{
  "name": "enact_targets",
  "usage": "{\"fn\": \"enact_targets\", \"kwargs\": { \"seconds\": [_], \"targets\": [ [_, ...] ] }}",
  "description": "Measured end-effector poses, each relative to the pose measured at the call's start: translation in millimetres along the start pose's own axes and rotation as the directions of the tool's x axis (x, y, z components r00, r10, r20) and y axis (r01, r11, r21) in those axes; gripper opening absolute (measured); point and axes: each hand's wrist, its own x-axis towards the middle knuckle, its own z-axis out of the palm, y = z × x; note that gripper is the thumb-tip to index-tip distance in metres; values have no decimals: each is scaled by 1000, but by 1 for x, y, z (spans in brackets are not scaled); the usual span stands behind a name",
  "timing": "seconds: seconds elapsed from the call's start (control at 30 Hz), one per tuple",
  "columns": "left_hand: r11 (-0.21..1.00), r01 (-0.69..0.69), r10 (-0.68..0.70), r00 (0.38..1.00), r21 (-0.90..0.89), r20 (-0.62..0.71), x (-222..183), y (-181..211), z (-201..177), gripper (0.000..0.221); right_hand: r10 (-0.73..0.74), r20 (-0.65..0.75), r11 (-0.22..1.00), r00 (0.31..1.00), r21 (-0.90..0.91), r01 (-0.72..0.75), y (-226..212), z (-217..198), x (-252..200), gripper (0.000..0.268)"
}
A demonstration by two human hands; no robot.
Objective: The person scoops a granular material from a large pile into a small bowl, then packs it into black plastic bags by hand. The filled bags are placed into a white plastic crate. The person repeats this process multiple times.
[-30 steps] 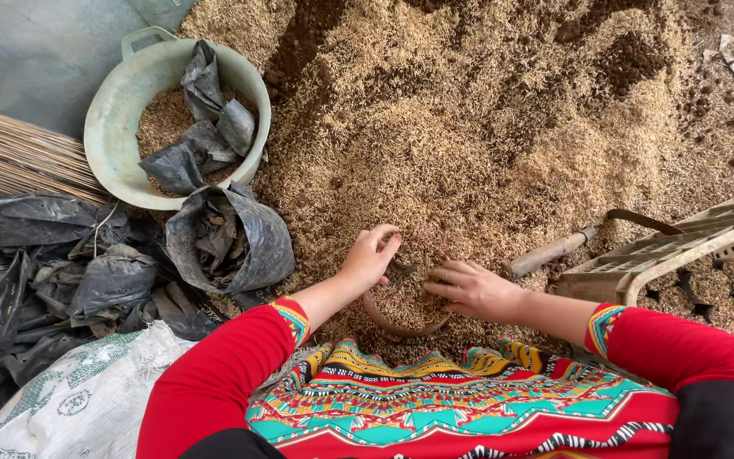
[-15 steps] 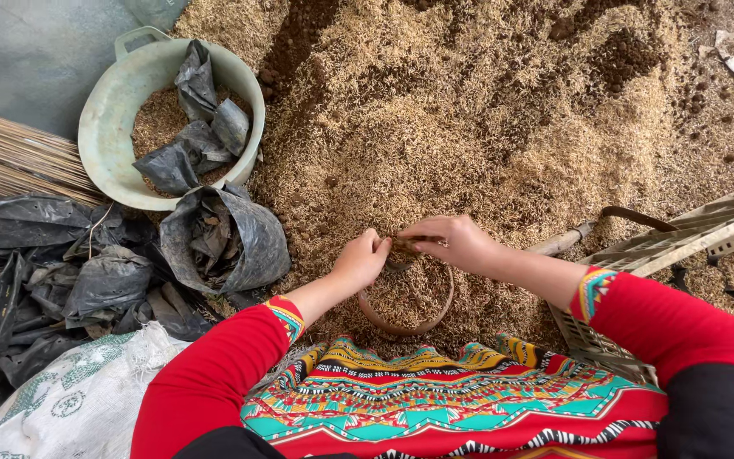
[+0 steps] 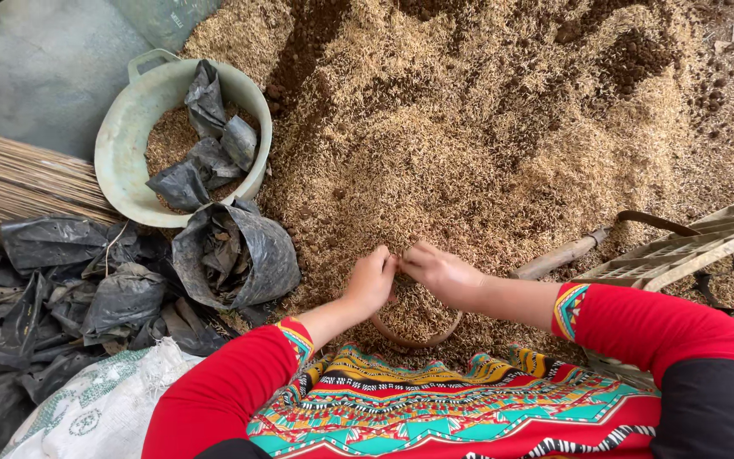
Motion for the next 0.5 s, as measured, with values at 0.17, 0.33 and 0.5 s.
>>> {"fn": "enact_targets", "kwargs": {
  "seconds": [0.17, 0.33, 0.5],
  "targets": [
    [996, 51, -53, 998, 67, 38, -5, 13, -6, 21, -77, -35, 994, 996, 78, 80, 17, -1, 9, 45],
    [818, -325, 335, 940, 474, 66, -19, 18, -27, 20, 483, 325, 688, 813, 434, -581, 72, -14, 10, 32],
    [259, -728, 806, 525, 635, 273, -29, 18, -41, 33, 591, 477, 525, 650, 384, -759, 93, 22, 1, 39]
  ]
}}
